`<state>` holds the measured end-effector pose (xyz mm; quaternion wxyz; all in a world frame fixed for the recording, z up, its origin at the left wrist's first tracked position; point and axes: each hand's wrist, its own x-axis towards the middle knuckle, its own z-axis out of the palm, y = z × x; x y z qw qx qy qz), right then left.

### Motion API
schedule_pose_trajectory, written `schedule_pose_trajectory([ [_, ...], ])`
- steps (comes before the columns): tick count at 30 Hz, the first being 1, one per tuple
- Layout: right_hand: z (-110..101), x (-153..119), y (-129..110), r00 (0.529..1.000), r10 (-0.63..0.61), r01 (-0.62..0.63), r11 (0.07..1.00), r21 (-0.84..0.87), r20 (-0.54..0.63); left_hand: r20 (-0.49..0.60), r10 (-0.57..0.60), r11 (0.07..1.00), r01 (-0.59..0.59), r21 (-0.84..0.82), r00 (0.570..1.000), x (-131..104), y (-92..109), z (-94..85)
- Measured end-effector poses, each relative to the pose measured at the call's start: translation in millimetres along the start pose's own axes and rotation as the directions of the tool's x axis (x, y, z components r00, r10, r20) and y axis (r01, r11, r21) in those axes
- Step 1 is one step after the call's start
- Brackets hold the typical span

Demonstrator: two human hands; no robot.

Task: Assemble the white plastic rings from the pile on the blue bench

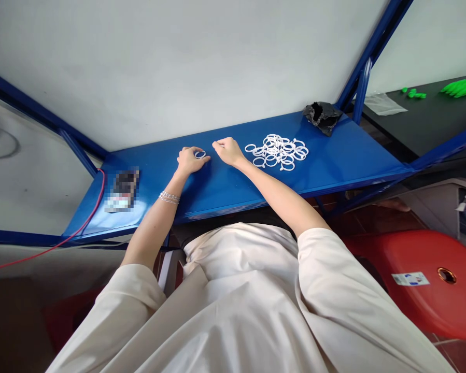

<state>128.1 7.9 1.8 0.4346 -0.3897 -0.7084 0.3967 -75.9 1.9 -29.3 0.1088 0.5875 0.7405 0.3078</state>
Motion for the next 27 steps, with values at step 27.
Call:
schedule_pose_trajectory([
  [27, -9, 13, 28, 0.997, -0.056, 0.07, 0.938, -0.339, 0.051, 0.115, 0.299, 0.926, -0.259, -0.275, 0.947, -7, 14, -8.1],
])
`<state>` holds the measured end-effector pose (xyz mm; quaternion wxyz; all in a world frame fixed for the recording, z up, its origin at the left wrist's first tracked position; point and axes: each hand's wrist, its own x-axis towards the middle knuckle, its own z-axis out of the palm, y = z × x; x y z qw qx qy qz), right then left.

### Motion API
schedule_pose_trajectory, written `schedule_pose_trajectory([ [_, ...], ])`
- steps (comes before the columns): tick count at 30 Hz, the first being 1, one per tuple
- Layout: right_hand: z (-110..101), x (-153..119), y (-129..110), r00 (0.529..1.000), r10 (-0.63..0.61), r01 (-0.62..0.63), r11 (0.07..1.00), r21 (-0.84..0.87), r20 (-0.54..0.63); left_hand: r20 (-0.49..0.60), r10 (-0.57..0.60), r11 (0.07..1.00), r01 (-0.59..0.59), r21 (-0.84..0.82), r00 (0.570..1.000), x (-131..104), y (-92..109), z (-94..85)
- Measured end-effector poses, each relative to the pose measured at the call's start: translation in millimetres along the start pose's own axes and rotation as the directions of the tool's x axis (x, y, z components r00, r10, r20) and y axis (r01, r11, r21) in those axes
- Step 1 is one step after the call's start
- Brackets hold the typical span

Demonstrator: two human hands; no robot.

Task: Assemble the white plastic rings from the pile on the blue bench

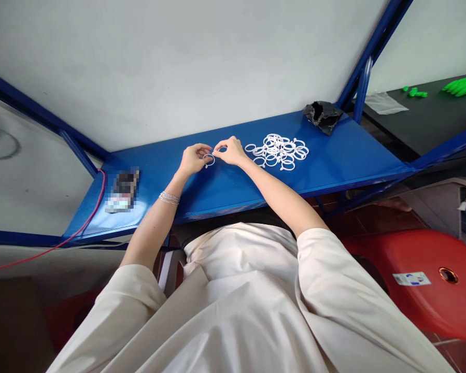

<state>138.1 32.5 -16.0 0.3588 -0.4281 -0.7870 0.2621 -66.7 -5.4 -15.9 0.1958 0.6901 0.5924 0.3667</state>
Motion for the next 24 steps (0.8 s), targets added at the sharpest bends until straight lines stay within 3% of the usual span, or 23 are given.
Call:
schedule_pose_trajectory([
  [8, 0.2, 1.4, -0.7, 0.997, 0.065, -0.063, 0.997, 0.046, -0.041, -0.053, -0.009, 0.999, 0.012, 0.052, 0.999, 0.4, 1.5, -1.2],
  [15, 4.0, -0.9, -2.4, 1.0, 0.013, -0.008, 0.976, 0.217, -0.022, -0.039, -0.041, 0.989, 0.047, 0.142, 0.998, -0.8, 5.1, -5.1],
  [24, 9.7, -6.6, -6.5, 0.993, 0.009, -0.027, 0.988, 0.154, 0.113, -0.082, -0.141, 0.986, 0.148, 0.082, 0.987, 0.0, 3.5, -3.4],
])
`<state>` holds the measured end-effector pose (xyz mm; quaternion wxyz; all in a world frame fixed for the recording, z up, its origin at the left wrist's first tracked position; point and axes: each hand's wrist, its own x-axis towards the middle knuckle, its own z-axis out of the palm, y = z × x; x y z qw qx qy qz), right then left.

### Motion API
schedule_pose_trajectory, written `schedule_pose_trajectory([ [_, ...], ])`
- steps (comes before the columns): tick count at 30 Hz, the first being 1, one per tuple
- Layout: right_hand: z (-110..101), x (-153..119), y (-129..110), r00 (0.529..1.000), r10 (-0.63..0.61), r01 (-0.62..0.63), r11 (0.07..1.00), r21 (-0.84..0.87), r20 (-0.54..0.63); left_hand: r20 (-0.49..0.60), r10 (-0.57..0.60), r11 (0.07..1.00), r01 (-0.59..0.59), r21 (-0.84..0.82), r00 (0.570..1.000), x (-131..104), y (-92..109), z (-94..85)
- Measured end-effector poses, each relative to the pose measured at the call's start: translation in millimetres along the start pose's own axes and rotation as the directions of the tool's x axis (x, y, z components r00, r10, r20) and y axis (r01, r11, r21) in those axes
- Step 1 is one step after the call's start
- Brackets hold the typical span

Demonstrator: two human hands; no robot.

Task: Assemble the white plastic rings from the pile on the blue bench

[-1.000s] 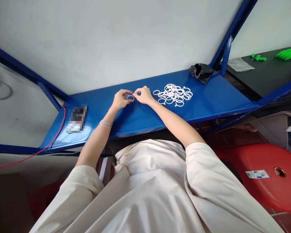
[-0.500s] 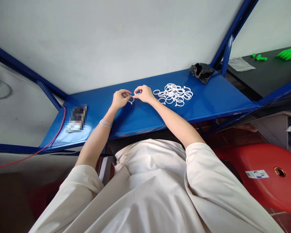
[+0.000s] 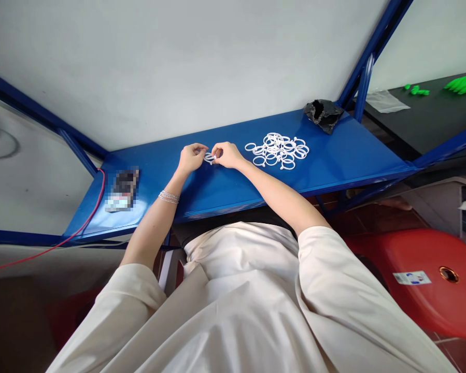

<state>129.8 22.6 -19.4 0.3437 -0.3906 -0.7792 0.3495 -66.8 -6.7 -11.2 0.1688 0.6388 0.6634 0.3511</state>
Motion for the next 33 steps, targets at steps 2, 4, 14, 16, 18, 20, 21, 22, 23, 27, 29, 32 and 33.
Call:
schedule_pose_trajectory([
  [2, 0, -2, -2, 1.0, 0.006, -0.005, 1.0, -0.023, 0.03, -0.007, -0.002, 1.0, 0.001, -0.03, 1.0, 2, -3, 1.8],
  [4, 0, -3, -4, 0.998, 0.014, -0.012, 0.999, -0.043, 0.057, -0.013, -0.004, 0.998, 0.003, -0.056, 1.0, 4, -7, 3.5],
  [14, -21, 5, 9, 1.0, 0.008, -0.018, 0.921, -0.388, -0.028, -0.063, -0.012, 1.0, 0.014, 0.021, 0.998, 12, -21, -2.6],
  [16, -31, 8, 21, 0.987, 0.031, -0.102, 0.881, -0.462, -0.159, -0.069, -0.026, 0.998, 0.029, 0.047, 0.997, 13, -24, -4.4],
  [18, -39, 11, 34, 0.966, 0.084, -0.199, 0.846, -0.494, -0.246, -0.082, -0.05, 0.996, 0.056, 0.069, 0.995, 15, -28, -5.6],
  [20, -43, 14, 46, 0.952, 0.151, -0.273, 0.812, -0.515, -0.267, -0.096, -0.066, 0.996, 0.072, 0.06, 0.993, 17, -32, -6.6],
  [21, -43, 15, 50, 0.948, 0.172, -0.291, 0.804, -0.519, -0.266, -0.102, -0.066, 0.996, 0.071, 0.045, 0.993, 18, -35, -7.1],
  [22, -43, 17, 54, 0.948, 0.178, -0.295, 0.805, -0.515, -0.266, -0.106, -0.062, 0.998, 0.065, 0.027, 0.992, 19, -36, -7.7],
  [23, -42, 18, 57, 0.948, 0.171, -0.289, 0.813, -0.506, -0.267, -0.107, -0.059, 0.998, 0.061, 0.011, 0.992, 20, -38, -8.3],
  [27, -40, 20, 60, 0.951, 0.12, -0.246, 0.852, -0.461, -0.286, -0.102, -0.074, 0.997, 0.074, -0.009, 0.992, 22, -41, -9.6],
  [29, -40, 20, 56, 0.956, 0.078, -0.203, 0.873, -0.444, -0.283, -0.092, -0.075, 0.997, 0.072, -0.032, 0.993, 22, -43, -9.2],
  [32, -41, 17, 45, 0.967, 0.024, -0.132, 0.898, -0.419, -0.252, -0.075, -0.065, 0.995, 0.06, -0.075, 0.995, 23, -46, -8.4],
  [33, -42, 15, 40, 0.972, 0.017, -0.114, 0.907, -0.405, -0.236, -0.073, -0.068, 0.995, 0.062, -0.081, 0.995, 24, -47, -8.4],
])
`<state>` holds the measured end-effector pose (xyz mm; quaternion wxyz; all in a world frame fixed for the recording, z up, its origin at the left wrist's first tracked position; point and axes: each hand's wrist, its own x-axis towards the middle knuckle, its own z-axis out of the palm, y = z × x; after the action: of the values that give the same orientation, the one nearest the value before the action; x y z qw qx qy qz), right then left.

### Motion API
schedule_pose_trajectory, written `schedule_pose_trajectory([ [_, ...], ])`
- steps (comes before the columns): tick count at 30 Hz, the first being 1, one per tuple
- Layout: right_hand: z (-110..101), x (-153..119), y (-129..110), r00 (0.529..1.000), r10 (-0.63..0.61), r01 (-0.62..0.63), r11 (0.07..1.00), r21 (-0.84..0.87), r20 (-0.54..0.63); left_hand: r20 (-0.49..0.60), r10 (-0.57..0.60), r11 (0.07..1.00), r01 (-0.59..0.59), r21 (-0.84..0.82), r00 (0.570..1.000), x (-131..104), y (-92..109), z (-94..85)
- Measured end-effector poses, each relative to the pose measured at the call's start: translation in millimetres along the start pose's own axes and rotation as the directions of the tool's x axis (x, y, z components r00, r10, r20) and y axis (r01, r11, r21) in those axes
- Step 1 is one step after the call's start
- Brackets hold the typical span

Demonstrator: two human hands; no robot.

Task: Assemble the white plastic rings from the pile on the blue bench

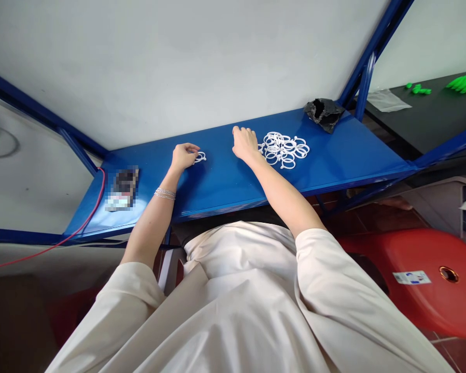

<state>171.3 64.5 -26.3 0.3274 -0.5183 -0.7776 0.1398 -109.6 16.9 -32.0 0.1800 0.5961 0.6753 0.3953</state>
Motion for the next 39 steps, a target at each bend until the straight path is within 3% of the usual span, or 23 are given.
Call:
schedule_pose_trajectory([
  [4, -7, -10, -24, 0.993, -0.067, 0.05, 0.983, 0.176, 0.097, -0.017, 0.012, 0.999, -0.011, 0.041, 1.0, -2, 6, -2.6],
  [8, -3, -19, -46, 0.979, -0.114, 0.046, 0.931, 0.361, 0.17, 0.044, 0.178, 0.982, -0.18, 0.059, 0.983, -14, 27, -3.2],
  [11, 1, -23, -55, 0.971, -0.138, 0.042, 0.901, 0.431, 0.193, 0.109, 0.269, 0.962, -0.272, 0.014, 0.957, -26, 43, 0.9],
  [14, 1, -25, -57, 0.969, -0.152, 0.044, 0.884, 0.465, 0.197, 0.128, 0.272, 0.962, -0.273, -0.005, 0.954, -33, 51, 5.9],
  [22, 1, -24, -55, 0.982, -0.096, 0.023, 0.918, 0.397, 0.164, 0.074, 0.235, 0.972, -0.236, 0.008, 0.969, -30, 47, 6.2],
  [29, 3, -25, -55, 0.973, -0.14, 0.058, 0.917, 0.396, 0.183, 0.029, 0.198, 0.98, -0.197, -0.028, 0.98, -29, 45, 6.7],
  [35, 6, -24, -56, 0.963, -0.128, -0.043, 0.797, 0.602, 0.238, 0.113, 0.237, 0.97, -0.229, -0.086, 0.965, -28, 42, 9.6],
  [39, 7, -23, -55, 0.956, -0.134, -0.04, 0.822, 0.569, 0.261, 0.124, 0.279, 0.946, -0.251, -0.204, 0.952, -24, 34, 14.7],
])
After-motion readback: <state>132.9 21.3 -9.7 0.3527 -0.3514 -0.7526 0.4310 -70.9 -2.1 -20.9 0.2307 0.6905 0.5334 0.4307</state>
